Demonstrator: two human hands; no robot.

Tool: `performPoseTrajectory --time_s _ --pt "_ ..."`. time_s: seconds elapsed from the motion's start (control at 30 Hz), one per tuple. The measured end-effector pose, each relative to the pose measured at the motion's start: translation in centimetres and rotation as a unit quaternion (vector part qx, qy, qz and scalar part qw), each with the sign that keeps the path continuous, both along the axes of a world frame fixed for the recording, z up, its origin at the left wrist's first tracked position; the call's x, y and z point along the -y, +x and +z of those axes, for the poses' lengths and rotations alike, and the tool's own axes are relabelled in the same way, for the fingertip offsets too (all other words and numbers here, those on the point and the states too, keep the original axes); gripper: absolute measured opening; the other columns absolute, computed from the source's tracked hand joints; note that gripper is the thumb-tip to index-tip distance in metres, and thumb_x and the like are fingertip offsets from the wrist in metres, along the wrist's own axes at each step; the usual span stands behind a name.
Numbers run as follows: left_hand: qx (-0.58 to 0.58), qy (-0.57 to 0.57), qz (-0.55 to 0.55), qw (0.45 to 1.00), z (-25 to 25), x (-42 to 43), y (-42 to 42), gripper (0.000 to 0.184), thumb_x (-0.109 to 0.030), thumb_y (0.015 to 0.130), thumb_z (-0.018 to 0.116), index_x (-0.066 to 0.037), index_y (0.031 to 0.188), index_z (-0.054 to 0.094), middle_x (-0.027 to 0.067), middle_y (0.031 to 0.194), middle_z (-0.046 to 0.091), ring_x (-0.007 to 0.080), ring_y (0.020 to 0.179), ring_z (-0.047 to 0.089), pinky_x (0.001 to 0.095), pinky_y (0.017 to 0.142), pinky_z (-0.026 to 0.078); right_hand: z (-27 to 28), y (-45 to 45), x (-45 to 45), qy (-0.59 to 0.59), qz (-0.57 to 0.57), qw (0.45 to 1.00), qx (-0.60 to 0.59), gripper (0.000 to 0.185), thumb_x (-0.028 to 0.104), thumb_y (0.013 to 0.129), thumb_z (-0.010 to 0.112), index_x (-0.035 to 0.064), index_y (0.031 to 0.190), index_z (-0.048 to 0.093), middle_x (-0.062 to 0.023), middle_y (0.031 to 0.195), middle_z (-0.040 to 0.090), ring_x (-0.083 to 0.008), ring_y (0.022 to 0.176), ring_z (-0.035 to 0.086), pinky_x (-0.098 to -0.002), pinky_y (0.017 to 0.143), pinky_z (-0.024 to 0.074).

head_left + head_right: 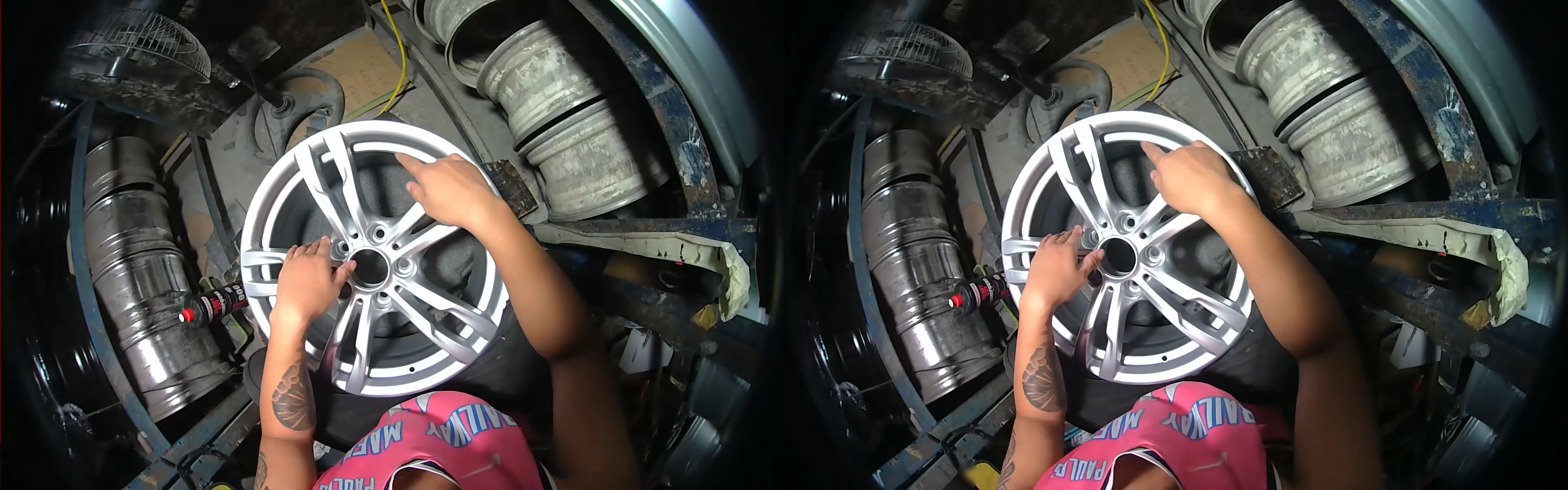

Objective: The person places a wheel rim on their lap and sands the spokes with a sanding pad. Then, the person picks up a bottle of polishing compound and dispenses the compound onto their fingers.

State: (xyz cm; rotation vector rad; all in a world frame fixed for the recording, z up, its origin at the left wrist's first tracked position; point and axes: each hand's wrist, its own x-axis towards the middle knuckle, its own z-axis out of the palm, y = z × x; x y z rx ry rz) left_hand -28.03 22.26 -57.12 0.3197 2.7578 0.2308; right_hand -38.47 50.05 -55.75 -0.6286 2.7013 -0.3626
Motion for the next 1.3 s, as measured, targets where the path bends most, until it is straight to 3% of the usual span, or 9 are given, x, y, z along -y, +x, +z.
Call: performPoseTrajectory --time_s 0.3,0.47,0.63,0.7,0.73,0.83,0.97,1.1,1.3 --pt "-0.008 0.022 0.019 1.0 1.3 -0.4 -0.6 0.052 -0.043 0.099 0.069 0.006 0.116 0.075 0.0232 0.089 0.078 0.0427 0.093 0.074 0.0503 0.094 0.055 -3.5 -0.5 3.2 0.091 -0.03 0.995 -0.019 0.077 0.031 0.1 0.057 0.0262 0.171 0.027 -0.0127 0.083 0.077 -0.031 0.076 0.075 -0.0493 0.079 0.0549" --pt "-0.054 0.023 0.012 0.998 1.7 -0.6 -0.4 0.049 -0.04 0.097 0.072 0.005 0.119 0.075 0.0255 0.102 0.078 0.0432 0.1 0.073 0.0495 0.095 0.055 -3.3 -1.8 4.9 0.093 -0.036 0.995 0.016 0.084 0.032 0.1 0.057 0.0356 0.173 0.016 -0.0165 0.097 0.079 -0.036 0.088 0.077 -0.0501 0.082 0.0606" --pt "0.02 0.018 0.049 0.998 3.1 0.0 -0.8 0.047 -0.041 0.098 0.071 -0.002 0.125 0.075 0.025 0.102 0.077 0.0436 0.101 0.073 0.05 0.093 0.056 -3.1 -1.9 4.7 0.091 -0.044 0.995 0.004 0.085 0.027 0.097 0.061 0.0426 0.171 0.021 -0.0198 0.097 0.078 -0.0394 0.089 0.077 -0.0537 0.084 0.0599" --pt "0.064 0.234 0.137 0.96 3.4 4.6 -1.6 0.049 -0.044 0.101 0.07 -0.001 0.125 0.075 0.0188 0.099 0.08 0.0324 0.092 0.078 0.0446 0.085 0.058 -3.5 -2.0 5.0 0.095 -0.034 0.995 -0.005 0.084 0.025 0.096 0.061 0.0441 0.169 0.024 -0.0203 0.098 0.078 -0.0405 0.09 0.076 -0.055 0.087 0.0592" --pt "0.122 0.189 0.271 0.936 9.2 5.1 -2.4 0.049 -0.042 0.103 0.068 0.0 0.127 0.073 0.0186 0.11 0.08 0.027 0.097 0.078 0.0404 0.086 0.058 -3.8 -2.0 4.9 0.07 -0.039 0.997 -0.011 0.077 0.025 0.096 0.061 0.0432 0.166 0.035 -0.0202 0.099 0.078 -0.0398 0.094 0.077 -0.0546 0.089 0.0587" --pt "-0.214 0.126 0.42 0.873 6.6 15.6 -0.5 0.051 -0.042 0.101 0.065 -0.003 0.135 0.071 0.025 0.126 0.074 0.0381 0.123 0.071 0.0416 0.103 0.054 -3.5 -1.8 5.3 0.091 -0.018 0.996 0.004 0.066 0.026 0.097 0.061 0.0363 0.161 0.049 -0.021 0.104 0.078 -0.0403 0.099 0.076 -0.0541 0.091 0.0584" --pt "-0.108 -0.071 0.61 0.782 -1.4 28.6 3.1 0.071 -0.056 0.094 0.062 -0.013 0.151 0.062 0.0231 0.153 0.06 0.0419 0.143 0.056 0.0559 0.119 0.04 -3.6 -1.6 4.9 0.089 -0.022 0.996 0.005 0.06 0.028 0.097 0.061 0.0285 0.156 0.056 -0.022 0.108 0.078 -0.0415 0.101 0.075 -0.054 0.092 0.0585" --pt "-0.082 -0.277 0.614 0.735 -4.0 25.8 2.5 0.054 -0.05 0.088 0.065 -0.024 0.134 0.075 0.0128 0.144 0.067 0.037 0.141 0.052 0.0679 0.119 0.025 -4.3 -1.3 4.9 0.022 0.01 0.999 -0.027 0.052 0.03 0.097 0.063 0.0218 0.148 0.064 -0.0195 0.109 0.079 -0.0394 0.101 0.076 -0.0532 0.09 0.0601" --pt "-0.102 -0.203 0.661 0.715 -1.6 25.7 4.4 0.055 -0.053 0.087 0.076 -0.028 0.136 0.073 0.0113 0.148 0.063 0.0384 0.141 0.053 0.0683 0.117 0.033 -3.4 0.2 6.1 0.014 0.076 0.996 0.047 0.034 0.027 0.1 0.058 0.0153 0.128 0.075 -0.02 0.113 0.078 -0.0388 0.108 0.075 -0.0522 0.095 0.0588"
